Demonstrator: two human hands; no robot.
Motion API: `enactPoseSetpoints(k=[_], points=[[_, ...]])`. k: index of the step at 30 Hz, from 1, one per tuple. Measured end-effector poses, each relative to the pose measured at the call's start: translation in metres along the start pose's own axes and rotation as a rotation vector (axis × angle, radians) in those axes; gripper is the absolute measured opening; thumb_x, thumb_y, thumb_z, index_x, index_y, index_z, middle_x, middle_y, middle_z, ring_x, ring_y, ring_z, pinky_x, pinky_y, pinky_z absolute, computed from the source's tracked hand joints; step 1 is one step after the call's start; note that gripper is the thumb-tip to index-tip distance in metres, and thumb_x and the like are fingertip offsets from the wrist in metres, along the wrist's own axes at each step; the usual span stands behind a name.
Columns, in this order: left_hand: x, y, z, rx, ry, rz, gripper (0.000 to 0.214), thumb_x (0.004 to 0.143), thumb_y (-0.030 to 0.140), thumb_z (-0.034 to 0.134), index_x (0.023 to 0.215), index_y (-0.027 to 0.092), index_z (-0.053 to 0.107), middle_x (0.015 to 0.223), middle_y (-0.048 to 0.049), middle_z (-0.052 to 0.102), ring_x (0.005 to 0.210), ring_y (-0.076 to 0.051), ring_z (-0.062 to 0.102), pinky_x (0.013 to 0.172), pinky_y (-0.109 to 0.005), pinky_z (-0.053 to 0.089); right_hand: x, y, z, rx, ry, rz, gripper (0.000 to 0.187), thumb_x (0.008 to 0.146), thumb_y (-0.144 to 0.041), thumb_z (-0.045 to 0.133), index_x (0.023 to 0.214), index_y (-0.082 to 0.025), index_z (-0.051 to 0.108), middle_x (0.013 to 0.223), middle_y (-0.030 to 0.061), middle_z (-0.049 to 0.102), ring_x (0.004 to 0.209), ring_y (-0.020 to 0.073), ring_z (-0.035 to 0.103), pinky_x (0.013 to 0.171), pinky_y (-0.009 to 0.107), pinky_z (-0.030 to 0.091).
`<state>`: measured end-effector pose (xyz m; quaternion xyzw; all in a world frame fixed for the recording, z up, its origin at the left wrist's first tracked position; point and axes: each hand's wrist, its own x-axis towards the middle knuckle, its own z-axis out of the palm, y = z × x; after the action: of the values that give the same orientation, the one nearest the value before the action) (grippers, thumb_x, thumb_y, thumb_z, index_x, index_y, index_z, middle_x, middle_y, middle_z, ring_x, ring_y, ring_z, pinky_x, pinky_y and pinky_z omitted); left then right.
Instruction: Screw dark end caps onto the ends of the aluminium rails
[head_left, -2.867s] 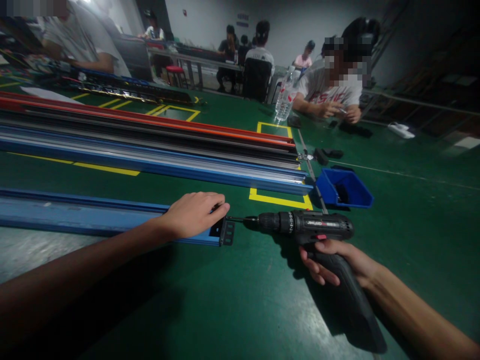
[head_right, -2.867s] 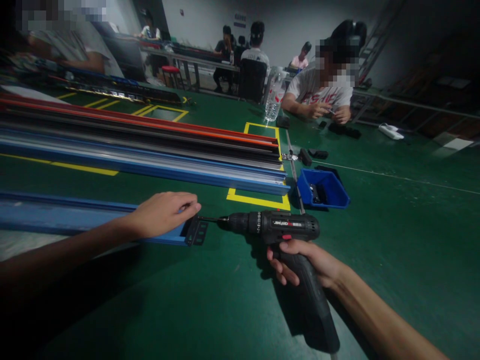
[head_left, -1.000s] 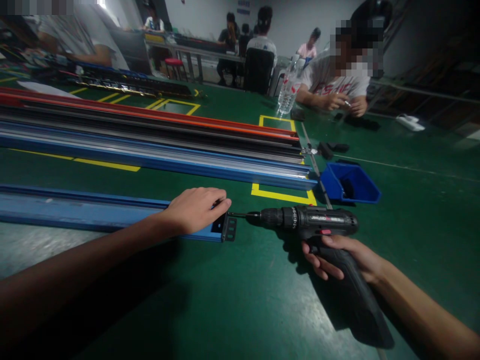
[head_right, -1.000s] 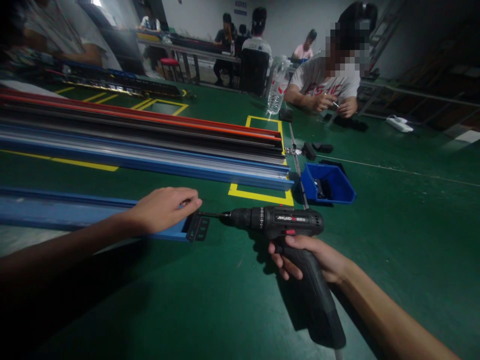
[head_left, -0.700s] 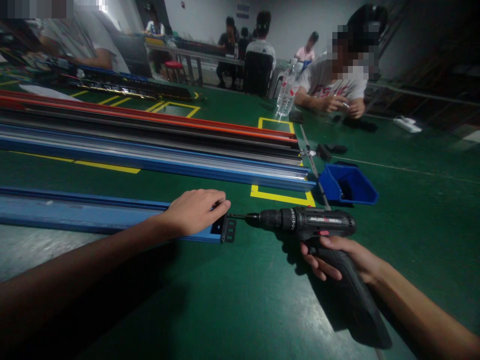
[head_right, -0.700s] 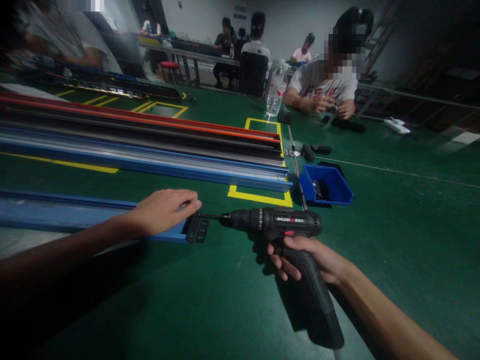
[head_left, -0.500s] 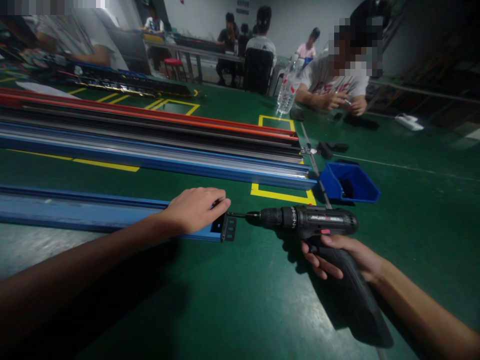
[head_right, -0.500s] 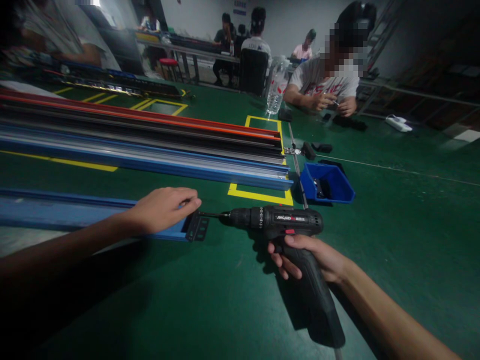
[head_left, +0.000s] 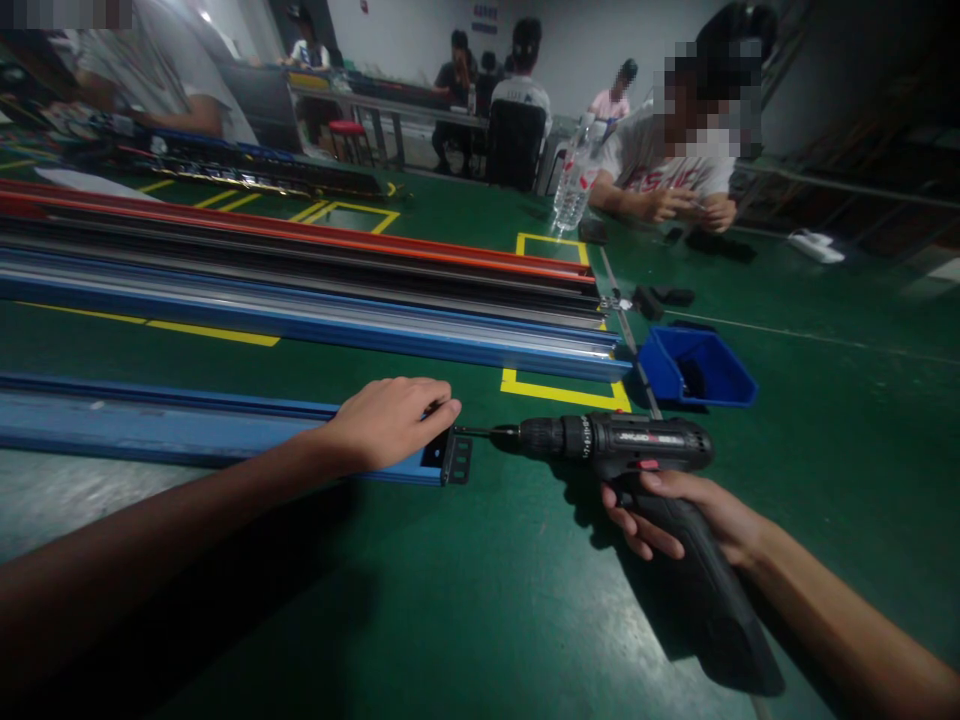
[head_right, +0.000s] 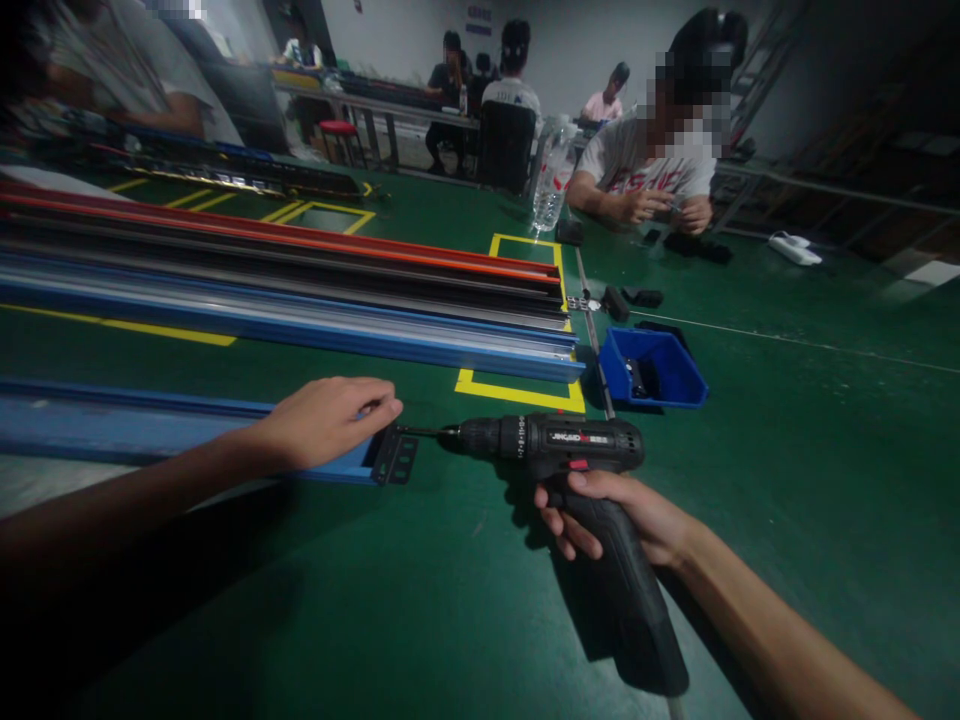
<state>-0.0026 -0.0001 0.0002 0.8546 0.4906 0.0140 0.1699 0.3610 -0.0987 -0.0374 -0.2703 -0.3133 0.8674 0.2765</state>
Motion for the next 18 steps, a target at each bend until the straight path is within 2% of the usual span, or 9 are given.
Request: enactPoseSetpoints(k=[18], points=[[0.0006, -0.0007, 0.0013, 0.003, 0.003, 0.004, 0.042, 0.102, 0.050, 0.034, 0.080, 0.023, 0.056, 0.086, -0.0041, 0.067, 0.073, -0.021, 0.057, 0.062, -0.032, 0.028, 0.0002, -0.0004, 0.0000, 0.012, -0.009, 0.003, 0.037, 0.102, -0.037, 0.057, 0.115, -0.004, 0.071, 0.093, 0.0106, 0.072, 0.052, 0.0043, 0.060, 0.069, 0.023, 0.057]])
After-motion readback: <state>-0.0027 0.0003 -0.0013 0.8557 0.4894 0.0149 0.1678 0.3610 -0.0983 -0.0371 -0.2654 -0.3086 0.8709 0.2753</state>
